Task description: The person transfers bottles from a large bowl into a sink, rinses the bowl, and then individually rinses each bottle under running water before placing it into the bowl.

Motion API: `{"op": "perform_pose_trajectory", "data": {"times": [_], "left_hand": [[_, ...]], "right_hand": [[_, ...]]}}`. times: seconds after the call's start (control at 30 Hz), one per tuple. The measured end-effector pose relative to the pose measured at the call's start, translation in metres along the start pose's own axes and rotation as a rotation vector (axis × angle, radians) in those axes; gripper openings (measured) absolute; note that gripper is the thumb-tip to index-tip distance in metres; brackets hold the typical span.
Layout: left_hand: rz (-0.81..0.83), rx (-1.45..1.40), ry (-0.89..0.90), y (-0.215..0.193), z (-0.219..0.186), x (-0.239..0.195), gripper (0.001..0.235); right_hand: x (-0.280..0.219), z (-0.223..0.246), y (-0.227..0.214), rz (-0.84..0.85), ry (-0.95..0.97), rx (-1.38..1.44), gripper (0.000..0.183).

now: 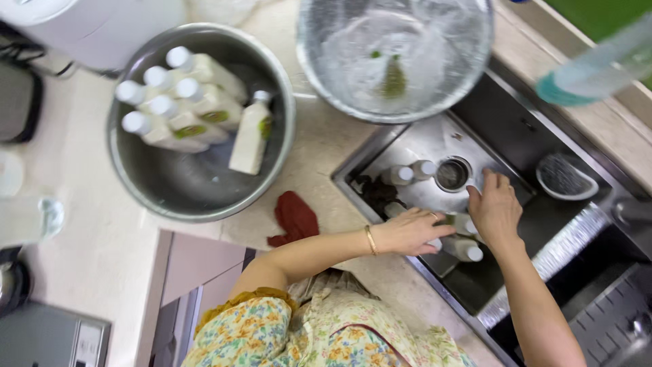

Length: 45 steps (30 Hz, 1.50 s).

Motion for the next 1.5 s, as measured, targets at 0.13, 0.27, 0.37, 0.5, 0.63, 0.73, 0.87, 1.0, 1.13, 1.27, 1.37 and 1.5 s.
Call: {"op": "perform_pose_trajectory", "data": {"times": [0.13,0.27,0.37,0.5,0.63,0.73,0.87,1.0,1.13,1.27,1.37,1.5], "left_hand": [[-0.764,0.135,-0.043,-0.140,-0.005,-0.121,0.044],[-1.078,0.608,-0.538,-0.259,0.046,-0.259,0.059],[-1.028,0.770,-0.760,-0.301,0.083,-0.329,0.067],[-0.752,0.616,-0.856,-0.301,0.133,-0.367,0.049],[-0.803,0.767,-0.628,-0.291,0.148,-0.376,0.053],[-0.811,0.843,-0.526,-0.287,0.157,-0.377,0.059],[-0.805,0.834,-0.506,-0.303,0.179,-0.379,0.050],[-0.762,0.729,-0.535,-0.317,0.167,-0.361,0.042],[-0.756,0.777,-0.485,-0.328,0.102,-0.337,0.042],[-0.784,0.838,-0.358,-0.345,0.013,-0.304,0.044],[-0.844,0.722,-0.176,-0.346,-0.039,-0.264,0.045],[-0.767,0.431,-0.005,-0.314,-0.060,-0.177,0.044]], "right_hand": [[0.025,0.133,-0.071,-0.135,-0.226,0.420,0.031],[0.052,0.270,-0.099,-0.070,-0.607,0.720,0.021],[0.109,0.359,-0.069,0.094,-0.853,0.557,0.032],[0.192,0.438,0.012,0.312,-0.810,0.082,0.064],[0.218,0.461,0.067,0.532,-0.701,-0.179,0.055],[0.203,0.458,0.060,0.667,-0.694,-0.423,0.042],[0.163,0.445,-0.007,0.693,-0.783,-0.171,0.042],[0.108,0.422,-0.097,0.442,-0.879,0.271,0.034],[0.056,0.332,-0.174,0.036,-0.744,0.463,0.039],[0.008,0.205,-0.209,-0.138,-0.373,0.844,0.024],[-0.015,0.129,-0.199,-0.223,-0.210,0.728,0.024],[-0.025,0.056,-0.139,-0.305,-0.122,0.373,0.029]]}}
Point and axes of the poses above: each hand's wrist, its own x-axis towards the middle knuckle, its own y-axis out of the palm, z = x × y, the point moved 3 cm from there along x, towards the middle knuckle, and after that the axes turned 5 degrees about z, right-handed, at the moved point
